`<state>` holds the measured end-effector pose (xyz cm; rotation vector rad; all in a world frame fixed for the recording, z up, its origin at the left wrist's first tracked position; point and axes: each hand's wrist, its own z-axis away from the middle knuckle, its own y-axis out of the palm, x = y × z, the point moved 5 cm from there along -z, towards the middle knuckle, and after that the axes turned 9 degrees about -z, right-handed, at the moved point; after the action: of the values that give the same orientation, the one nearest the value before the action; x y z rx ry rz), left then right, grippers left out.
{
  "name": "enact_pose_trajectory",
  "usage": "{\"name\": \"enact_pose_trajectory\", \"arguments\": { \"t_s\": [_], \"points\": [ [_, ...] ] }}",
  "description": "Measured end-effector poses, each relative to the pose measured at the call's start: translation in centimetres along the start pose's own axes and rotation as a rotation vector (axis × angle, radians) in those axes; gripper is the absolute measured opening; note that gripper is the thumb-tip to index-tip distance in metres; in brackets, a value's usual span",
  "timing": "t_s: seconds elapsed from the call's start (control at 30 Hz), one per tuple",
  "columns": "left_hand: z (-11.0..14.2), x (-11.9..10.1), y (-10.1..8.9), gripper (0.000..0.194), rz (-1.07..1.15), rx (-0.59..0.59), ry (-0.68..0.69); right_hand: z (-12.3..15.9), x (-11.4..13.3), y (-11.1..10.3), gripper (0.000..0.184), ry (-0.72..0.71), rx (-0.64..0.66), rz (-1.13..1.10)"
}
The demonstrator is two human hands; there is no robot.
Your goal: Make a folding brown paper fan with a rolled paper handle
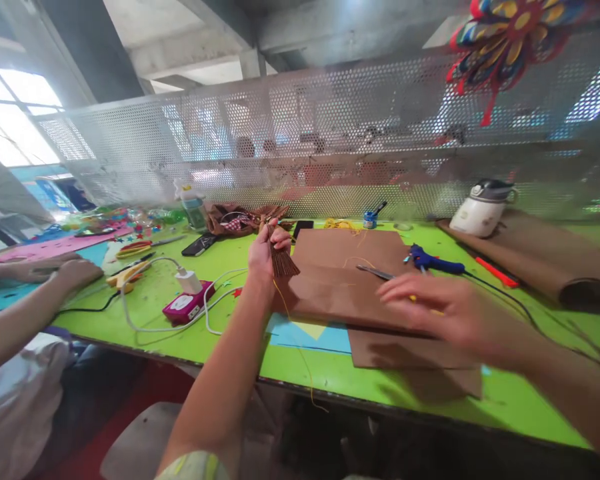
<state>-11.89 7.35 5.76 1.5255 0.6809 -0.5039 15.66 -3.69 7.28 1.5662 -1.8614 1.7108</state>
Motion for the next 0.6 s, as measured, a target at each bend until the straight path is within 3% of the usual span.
{"name": "enact_pose_trajectory", "arguments": {
  "t_s": [0.07,0.13,0.23,0.3,0.4,0.53,0.6],
  "points": [
    [0.9,-0.3,1.2,0.025,0.063,0.121,0.016,-1.8,2.3,6.1,0.024,0.016,0.139,-0.173],
    [1.7,-0.3,1.9,0.024,0.077,0.185,0.017,-3.7,2.8,10.2,0.035,0.060,0.172,-0.283],
    [2.2,-0.3,2.3,0.025,0.059,0.202,0.025,-5.5,1.8,14.9,0.049,0.250,0.281,-0.586],
    [2.2,-0.2,2.3,0.026,0.068,0.216,0.026,-5.6,1.3,17.0,0.049,0.373,0.356,-0.792],
    [1.8,-0.1,2.1,0.031,0.093,0.232,0.008,-4.7,1.4,17.8,0.027,0.394,0.310,-0.869],
    [1.4,0.4,1.8,0.035,0.116,0.233,-0.030,-3.3,2.8,15.7,0.024,0.118,0.071,-0.585],
    [1.1,0.8,1.6,0.036,0.103,0.207,-0.040,-2.6,3.5,15.2,0.027,0.030,0.030,-0.474]
  ]
}}
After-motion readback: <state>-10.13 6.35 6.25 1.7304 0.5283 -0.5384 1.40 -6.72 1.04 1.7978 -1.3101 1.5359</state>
